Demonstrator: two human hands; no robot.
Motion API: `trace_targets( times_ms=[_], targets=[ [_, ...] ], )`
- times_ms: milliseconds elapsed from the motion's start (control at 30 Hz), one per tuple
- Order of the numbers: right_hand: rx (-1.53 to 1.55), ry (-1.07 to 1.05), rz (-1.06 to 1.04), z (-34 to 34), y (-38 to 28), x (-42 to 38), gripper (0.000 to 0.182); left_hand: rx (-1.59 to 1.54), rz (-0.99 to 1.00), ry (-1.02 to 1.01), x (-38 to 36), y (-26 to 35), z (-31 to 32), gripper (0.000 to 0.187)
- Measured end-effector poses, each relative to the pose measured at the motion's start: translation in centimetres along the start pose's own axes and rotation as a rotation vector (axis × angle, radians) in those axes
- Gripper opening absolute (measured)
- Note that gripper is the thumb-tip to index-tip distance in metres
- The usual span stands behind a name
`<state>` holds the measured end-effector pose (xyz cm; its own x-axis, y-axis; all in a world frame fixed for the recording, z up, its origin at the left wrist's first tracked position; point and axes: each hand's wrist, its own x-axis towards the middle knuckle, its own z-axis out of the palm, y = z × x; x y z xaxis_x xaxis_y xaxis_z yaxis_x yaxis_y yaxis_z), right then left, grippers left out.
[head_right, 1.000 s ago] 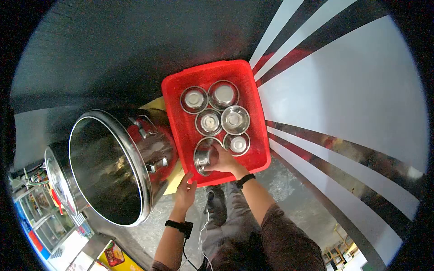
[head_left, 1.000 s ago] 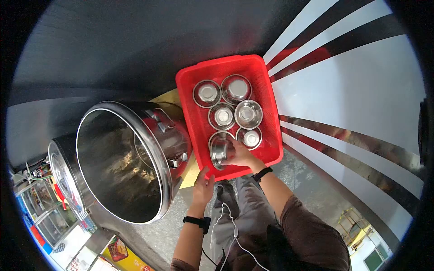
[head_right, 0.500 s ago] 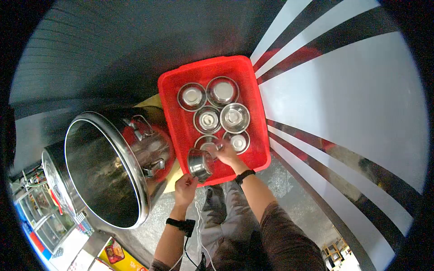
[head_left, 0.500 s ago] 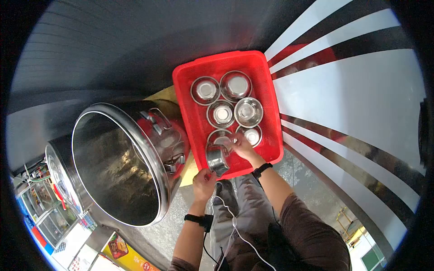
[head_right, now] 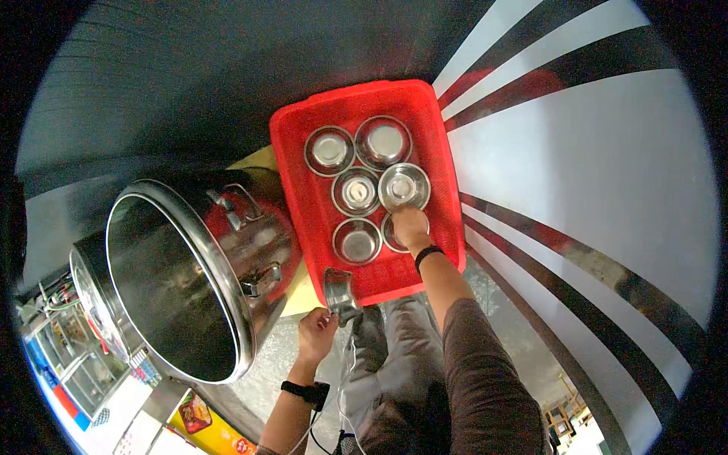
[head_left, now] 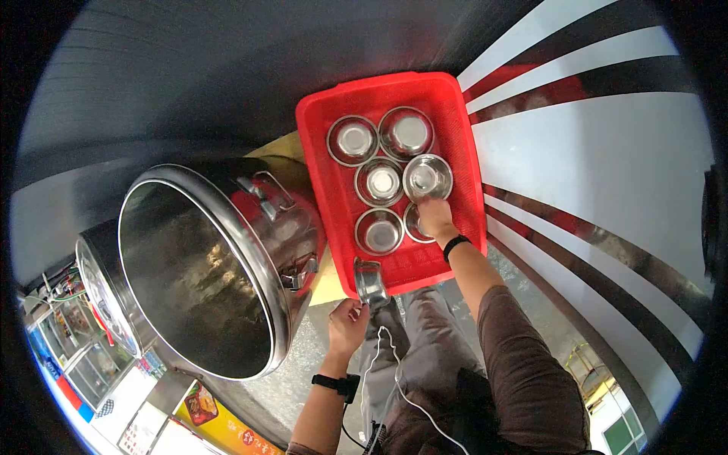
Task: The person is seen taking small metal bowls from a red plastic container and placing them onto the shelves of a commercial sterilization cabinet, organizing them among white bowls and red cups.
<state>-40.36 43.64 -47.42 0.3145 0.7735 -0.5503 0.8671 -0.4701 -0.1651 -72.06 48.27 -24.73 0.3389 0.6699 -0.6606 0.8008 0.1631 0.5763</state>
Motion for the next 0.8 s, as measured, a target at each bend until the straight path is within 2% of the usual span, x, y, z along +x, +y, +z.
trace_targets(
  times_ms=[133, 300, 533, 600, 667, 800],
  targets=[
    [-0.027, 0.005, -0.056, -0.1, 0.3, -0.4, 0.022, 0.015, 0.058, 0.026, 0.3, 1.9, -0.1, 0.016],
    [-0.100, -0.038, -0.150, -1.7, 0.3, -1.1, 0.021, 0.018, 0.023, 0.006, 0.3, 3.4, -0.2, 0.018],
    [0.024, 0.210, -0.029, -3.3, -0.5, -2.5, 0.016, 0.033, 0.031, 0.000, -0.6, 4.2, -0.4, 0.018],
    [0.029, 0.238, -0.024, -4.3, -0.5, -3.5, 0.016, 0.030, 0.106, 0.021, -0.7, 3.9, -0.4, 0.016],
    [0.076, 0.342, 0.039, -4.5, -0.6, -4.4, 0.011, 0.029, 0.178, 0.035, -1.1, 4.8, -0.7, 0.014],
    [0.208, 0.538, 0.023, -6.4, -0.7, -6.8, 0.007, 0.065, 0.283, 0.010, -2.6, 7.9, -1.8, 0.014]
  ],
)
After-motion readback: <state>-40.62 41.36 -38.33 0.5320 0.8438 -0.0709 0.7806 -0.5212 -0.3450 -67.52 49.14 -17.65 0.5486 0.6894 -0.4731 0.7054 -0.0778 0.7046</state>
